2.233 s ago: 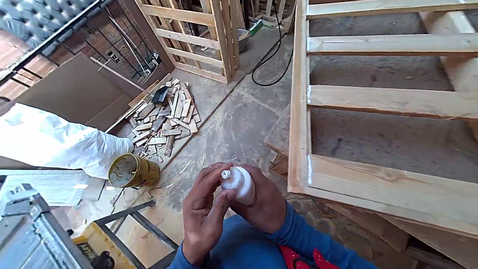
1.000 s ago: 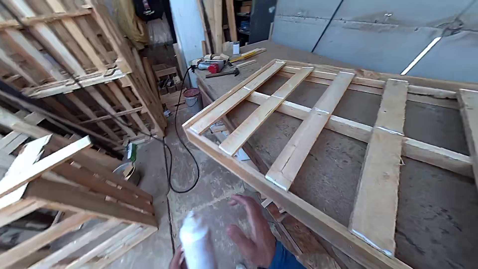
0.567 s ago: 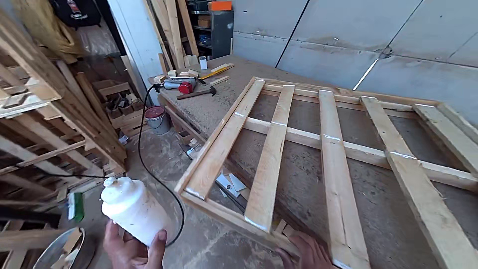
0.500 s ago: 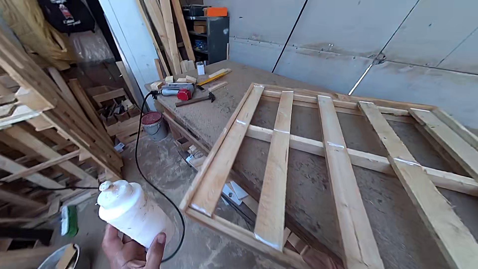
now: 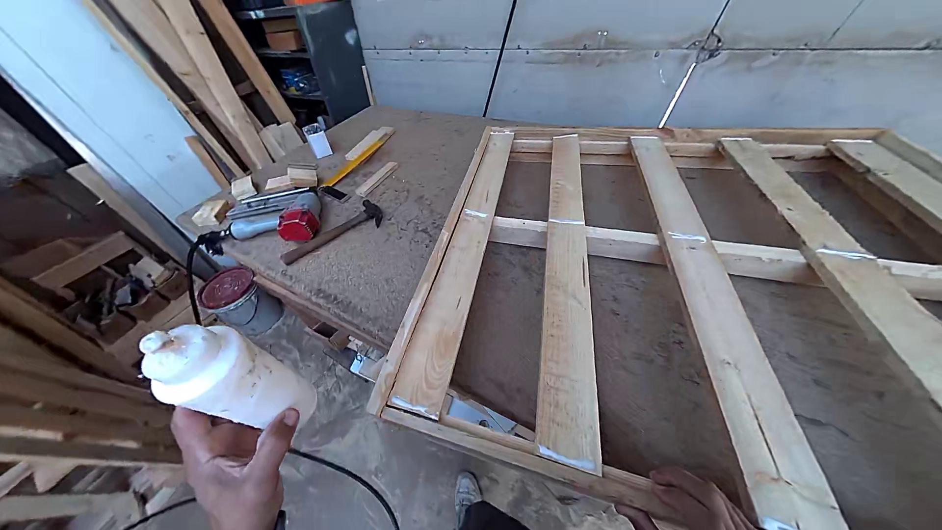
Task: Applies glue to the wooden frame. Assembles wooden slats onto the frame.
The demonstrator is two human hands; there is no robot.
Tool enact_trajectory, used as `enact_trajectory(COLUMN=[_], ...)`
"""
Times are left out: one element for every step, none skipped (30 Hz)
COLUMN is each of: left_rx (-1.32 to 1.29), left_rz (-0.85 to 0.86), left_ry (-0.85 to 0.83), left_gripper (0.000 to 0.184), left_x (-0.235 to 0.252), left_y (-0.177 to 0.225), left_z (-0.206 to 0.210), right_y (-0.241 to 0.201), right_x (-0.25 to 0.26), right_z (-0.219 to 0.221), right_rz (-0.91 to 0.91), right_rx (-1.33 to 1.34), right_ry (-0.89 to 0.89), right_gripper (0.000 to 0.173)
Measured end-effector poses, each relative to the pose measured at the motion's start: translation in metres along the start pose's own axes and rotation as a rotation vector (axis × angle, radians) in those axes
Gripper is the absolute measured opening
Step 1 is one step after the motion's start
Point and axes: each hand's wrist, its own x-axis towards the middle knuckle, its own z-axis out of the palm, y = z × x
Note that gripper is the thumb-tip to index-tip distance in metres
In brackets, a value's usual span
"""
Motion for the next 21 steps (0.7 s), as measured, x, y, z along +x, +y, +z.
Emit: enact_trajectory(left_rx=[-0.013, -0.022, -0.038, -0.048, -0.041, -0.016, 0.017, 0.051, 0.07, 0.091, 0.114, 0.131, 0.154, 0.186, 0.218, 0.253, 0.293, 0.341, 0.386, 0.41, 0.428], left_rz=[-0.005, -0.007, -0.002, 0.003, 0.002, -0.009, -0.037, -0.079, -0.125, -0.168, -0.21, -0.238, -0.256, -0.267, -0.267, -0.271, -0.268, -0.272, -0.289, -0.302, -0.309], left_ry=[-0.007, -0.01, -0.01, -0.008, -0.003, 0.003, 0.003, -0.002, -0.015, -0.031, -0.055, -0.093, -0.138, -0.182, -0.211, -0.243, -0.261, -0.266, -0.264, -0.253, -0.246], left_gripper=[0.106, 0.108, 0.109, 0.108, 0.106, 0.103, 0.097, 0.089, 0.081, 0.076, 0.075, 0.075, 0.076, 0.078, 0.079, 0.083, 0.089, 0.098, 0.109, 0.116, 0.119], left_x=[0.014, 0.031, 0.048, 0.066, 0.086, 0.106, 0.127, 0.149, 0.171, 0.193, 0.216, 0.239, 0.262, 0.284, 0.306, 0.328, 0.35, 0.37, 0.391, 0.413, 0.432], left_y=[-0.014, -0.026, -0.038, -0.05, -0.061, -0.07, -0.078, -0.086, -0.096, -0.108, -0.12, -0.137, -0.157, -0.181, -0.207, -0.234, -0.262, -0.288, -0.311, -0.332, -0.352], left_z=[0.0, -0.002, -0.005, -0.009, -0.012, -0.012, -0.011, -0.008, -0.003, 0.005, 0.015, 0.027, 0.039, 0.051, 0.065, 0.079, 0.094, 0.107, 0.12, 0.134, 0.147], right_y=[-0.006, -0.013, -0.02, -0.026, -0.031, -0.034, -0.035, -0.036, -0.036, -0.037, -0.039, -0.04, -0.038, -0.036, -0.036, -0.039, -0.044, -0.054, -0.064, -0.073, -0.085], right_x=[0.014, 0.031, 0.048, 0.063, 0.076, 0.086, 0.094, 0.102, 0.109, 0.118, 0.126, 0.134, 0.137, 0.138, 0.142, 0.149, 0.157, 0.168, 0.18, 0.194, 0.208], right_z=[0.018, 0.036, 0.053, 0.07, 0.086, 0.1, 0.112, 0.121, 0.126, 0.129, 0.13, 0.129, 0.129, 0.128, 0.125, 0.123, 0.121, 0.121, 0.125, 0.131, 0.138], right_rz=[0.004, 0.01, 0.023, 0.037, 0.047, 0.054, 0.062, 0.074, 0.093, 0.123, 0.168, 0.22, 0.275, 0.335, 0.4, 0.471, 0.54, 0.596, 0.634, 0.647, 0.646], right_rx=[-0.005, -0.008, -0.006, 0.002, 0.01, 0.017, 0.025, 0.027, 0.028, 0.031, 0.042, 0.073, 0.122, 0.171, 0.208, 0.229, 0.241, 0.239, 0.224, 0.201, 0.176], right_ry=[0.02, 0.04, 0.053, 0.064, 0.073, 0.081, 0.089, 0.091, 0.083, 0.066, 0.035, 0.006, -0.006, -0.009, 0.002, 0.033, 0.09, 0.161, 0.231, 0.293, 0.332], right_gripper=[0.046, 0.046, 0.046, 0.046, 0.045, 0.046, 0.047, 0.048, 0.051, 0.055, 0.06, 0.065, 0.067, 0.068, 0.067, 0.065, 0.062, 0.059, 0.054, 0.05, 0.047])
